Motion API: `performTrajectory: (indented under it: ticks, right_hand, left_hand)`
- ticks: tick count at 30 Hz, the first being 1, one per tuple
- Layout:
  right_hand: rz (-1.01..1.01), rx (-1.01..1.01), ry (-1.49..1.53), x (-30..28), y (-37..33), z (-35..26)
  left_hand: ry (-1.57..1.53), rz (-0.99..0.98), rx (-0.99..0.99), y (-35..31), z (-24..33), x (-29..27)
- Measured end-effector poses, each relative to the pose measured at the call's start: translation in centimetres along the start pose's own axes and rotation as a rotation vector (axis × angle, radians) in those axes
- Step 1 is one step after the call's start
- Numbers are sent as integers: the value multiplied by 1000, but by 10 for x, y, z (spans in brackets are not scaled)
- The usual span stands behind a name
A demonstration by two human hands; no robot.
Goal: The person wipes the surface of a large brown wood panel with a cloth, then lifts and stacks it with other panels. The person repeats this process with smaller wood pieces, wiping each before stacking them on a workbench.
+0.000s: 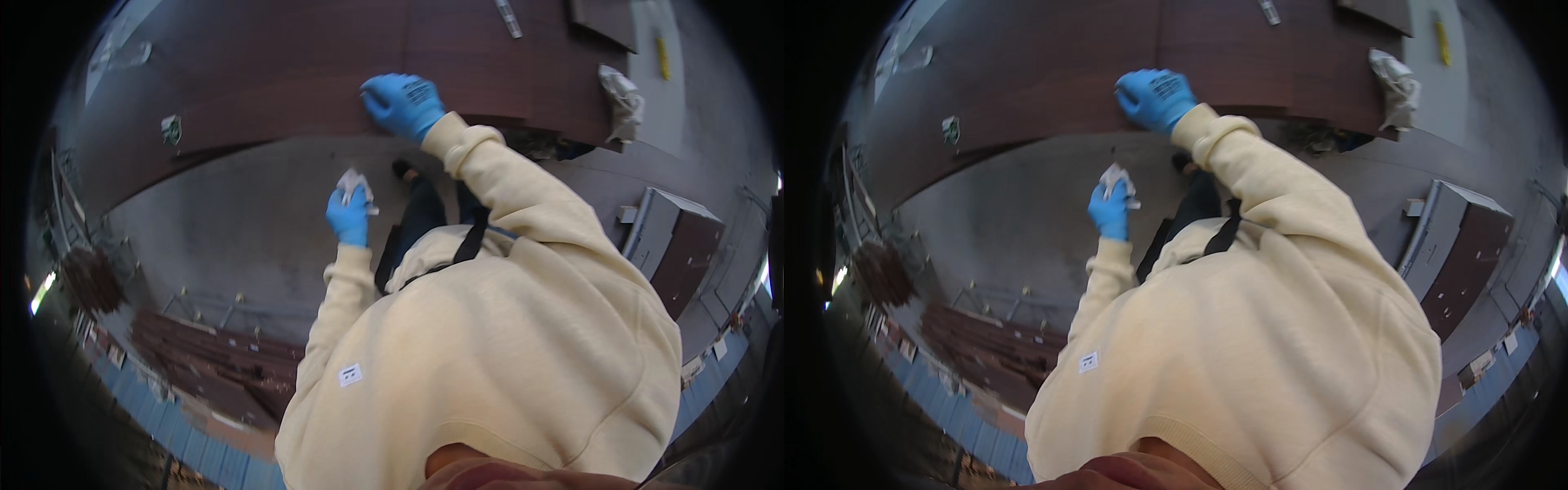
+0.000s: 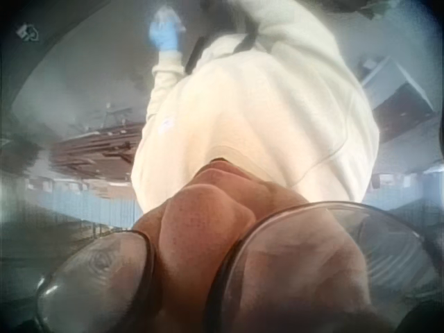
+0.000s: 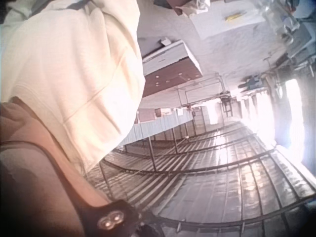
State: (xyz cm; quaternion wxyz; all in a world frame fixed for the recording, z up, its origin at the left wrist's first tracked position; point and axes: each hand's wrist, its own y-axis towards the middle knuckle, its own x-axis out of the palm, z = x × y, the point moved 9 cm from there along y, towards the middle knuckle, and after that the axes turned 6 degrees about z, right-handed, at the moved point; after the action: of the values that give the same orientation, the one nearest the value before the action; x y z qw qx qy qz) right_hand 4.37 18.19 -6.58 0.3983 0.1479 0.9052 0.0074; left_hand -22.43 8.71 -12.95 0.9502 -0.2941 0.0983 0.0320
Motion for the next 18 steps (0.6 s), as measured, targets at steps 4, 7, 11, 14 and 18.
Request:
performTrajectory:
  ticks: [4, 7, 11, 14, 18]
  right_hand:
    - [-162, 173, 386, -45, -15, -20]
    - [-391, 417, 621, -62, -63, -25]
    - [-347, 531, 884, -87, -96, -8]
    - [-211, 656, 1202, -128, -95, 43]
    - [-158, 572, 1231, -174, -85, 83]
  left_hand:
    - [-92, 40, -63, -41, 47, 21]
    - [-95, -110, 223, -48, 90, 72]
    - [276, -343, 667, -92, 140, 166]
    - [228, -720, 410, -130, 172, 217]
    - [63, -891, 426, -156, 159, 245]
